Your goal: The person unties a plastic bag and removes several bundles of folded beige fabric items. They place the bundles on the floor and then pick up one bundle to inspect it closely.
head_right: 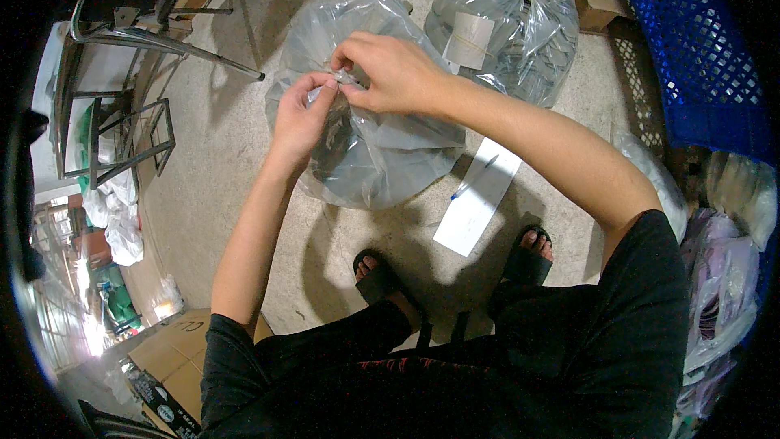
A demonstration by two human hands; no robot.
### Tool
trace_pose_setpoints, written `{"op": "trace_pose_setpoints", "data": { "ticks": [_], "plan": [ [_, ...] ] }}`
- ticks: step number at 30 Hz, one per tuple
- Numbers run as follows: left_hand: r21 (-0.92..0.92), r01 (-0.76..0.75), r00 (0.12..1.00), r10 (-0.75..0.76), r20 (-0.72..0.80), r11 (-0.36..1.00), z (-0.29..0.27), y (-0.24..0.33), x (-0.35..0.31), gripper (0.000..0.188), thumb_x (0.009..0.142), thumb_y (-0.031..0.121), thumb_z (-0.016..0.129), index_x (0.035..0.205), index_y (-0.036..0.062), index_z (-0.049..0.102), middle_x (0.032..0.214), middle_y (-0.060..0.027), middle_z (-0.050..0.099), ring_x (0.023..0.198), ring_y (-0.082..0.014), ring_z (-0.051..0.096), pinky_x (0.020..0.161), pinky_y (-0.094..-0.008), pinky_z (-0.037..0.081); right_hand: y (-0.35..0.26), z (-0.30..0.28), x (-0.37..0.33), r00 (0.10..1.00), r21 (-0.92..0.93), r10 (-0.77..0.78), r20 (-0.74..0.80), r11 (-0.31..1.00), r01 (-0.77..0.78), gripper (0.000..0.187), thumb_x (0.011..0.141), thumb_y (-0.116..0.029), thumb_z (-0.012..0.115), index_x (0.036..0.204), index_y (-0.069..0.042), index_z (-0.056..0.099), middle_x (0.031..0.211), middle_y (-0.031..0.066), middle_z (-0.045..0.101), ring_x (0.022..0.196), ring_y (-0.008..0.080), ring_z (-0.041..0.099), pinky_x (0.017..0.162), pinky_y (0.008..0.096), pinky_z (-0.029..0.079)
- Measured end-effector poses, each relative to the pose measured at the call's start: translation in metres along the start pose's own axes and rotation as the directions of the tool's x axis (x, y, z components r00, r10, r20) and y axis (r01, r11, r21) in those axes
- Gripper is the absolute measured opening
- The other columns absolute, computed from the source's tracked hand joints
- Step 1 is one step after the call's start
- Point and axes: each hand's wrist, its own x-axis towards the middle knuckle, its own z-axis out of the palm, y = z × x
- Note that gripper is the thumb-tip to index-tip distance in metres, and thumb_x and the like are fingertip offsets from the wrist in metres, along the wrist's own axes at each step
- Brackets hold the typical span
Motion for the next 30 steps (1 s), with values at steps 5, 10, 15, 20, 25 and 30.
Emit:
{"op": "trace_pose_setpoints", "data": {
  "ticks": [5, 10, 15, 20, 25, 30],
  "plan": [
    [-0.039, 0.124, 0.992, -0.122, 0.045, 0.992, -0.011, -0.003, 0.001, 0.030, 0.108, 0.025, 0.058, 0.120, -0.0011, 0.067, 0.110, -0.0041, 0.072, 0.100, -0.0133, 0.063, 0.092, -0.0295, 0.049, 0.000, -0.012, 0.003, 0.994, -0.073, -0.001, 0.107, 0.997, 0.009, 0.034, 0.088, -0.020, 0.071, 0.120, -0.013, 0.062, 0.118, 0.0080, 0.063, 0.097, 0.0343, 0.070, 0.079, 0.0453, 0.059],
    [-0.254, 0.171, 0.965, -0.110, 0.239, 0.952, -0.025, -0.011, 0.006, 0.032, 0.112, 0.025, 0.050, 0.127, 0.0017, 0.065, 0.114, -0.0023, 0.071, 0.103, -0.0104, 0.062, 0.095, -0.0269, 0.048, -0.001, -0.004, 0.001, 0.992, -0.231, -0.110, 0.056, 0.966, 0.120, 0.040, 0.089, -0.022, 0.074, 0.126, -0.019, 0.061, 0.123, 0.0041, 0.062, 0.088, 0.0291, 0.073, 0.068, 0.0420, 0.059],
    [-0.177, 0.179, 0.962, -0.135, 0.237, 0.968, -0.026, -0.011, 0.004, 0.031, 0.112, 0.026, 0.051, 0.123, 0.0016, 0.066, 0.115, -0.0015, 0.070, 0.106, -0.0097, 0.060, 0.097, -0.0280, 0.047, 0.007, 0.007, 0.004, 0.991, -0.246, -0.110, 0.072, 0.961, 0.125, 0.037, 0.089, -0.023, 0.075, 0.124, -0.021, 0.061, 0.113, 0.0016, 0.066, 0.085, 0.0287, 0.072, 0.065, 0.0411, 0.058],
    [0.102, 0.103, 0.984, -0.117, 0.138, 0.989, -0.020, 0.004, 0.002, 0.036, 0.105, 0.036, 0.063, 0.117, 0.0011, 0.063, 0.110, -0.0109, 0.070, 0.105, -0.0204, 0.064, 0.096, -0.0329, 0.047, 0.010, 0.011, 0.007, 0.993, -0.228, -0.096, 0.070, 0.967, 0.110, 0.030, 0.089, -0.021, 0.075, 0.116, -0.017, 0.063, 0.104, 0.0024, 0.068, 0.083, 0.0301, 0.071, 0.064, 0.0431, 0.057],
    [0.530, -0.136, 0.968, 0.226, -0.109, 0.837, 0.002, 0.008, -0.005, 0.040, 0.093, 0.036, 0.077, 0.112, 0.0035, 0.062, 0.110, -0.0163, 0.067, 0.100, -0.0335, 0.064, 0.094, -0.0411, 0.047, 0.014, 0.010, 0.010, 0.990, -0.264, -0.098, 0.106, 0.957, 0.123, 0.026, 0.089, -0.018, 0.074, 0.112, -0.012, 0.063, 0.102, 0.0049, 0.068, 0.083, 0.0310, 0.072, 0.065, 0.0446, 0.057],
    [0.728, -0.305, 0.901, 0.434, 0.012, 0.613, -0.003, 0.009, -0.001, 0.027, 0.088, 0.023, 0.076, 0.108, 0.0075, 0.066, 0.109, -0.0107, 0.069, 0.098, -0.0359, 0.061, 0.092, -0.0489, 0.045, 0.019, 0.005, 0.010, 0.983, -0.389, -0.079, 0.167, 0.911, 0.139, 0.018, 0.092, -0.022, 0.070, 0.104, -0.009, 0.065, 0.098, 0.0067, 0.067, 0.081, 0.0329, 0.071, 0.065, 0.0450, 0.057]
  ]
}}
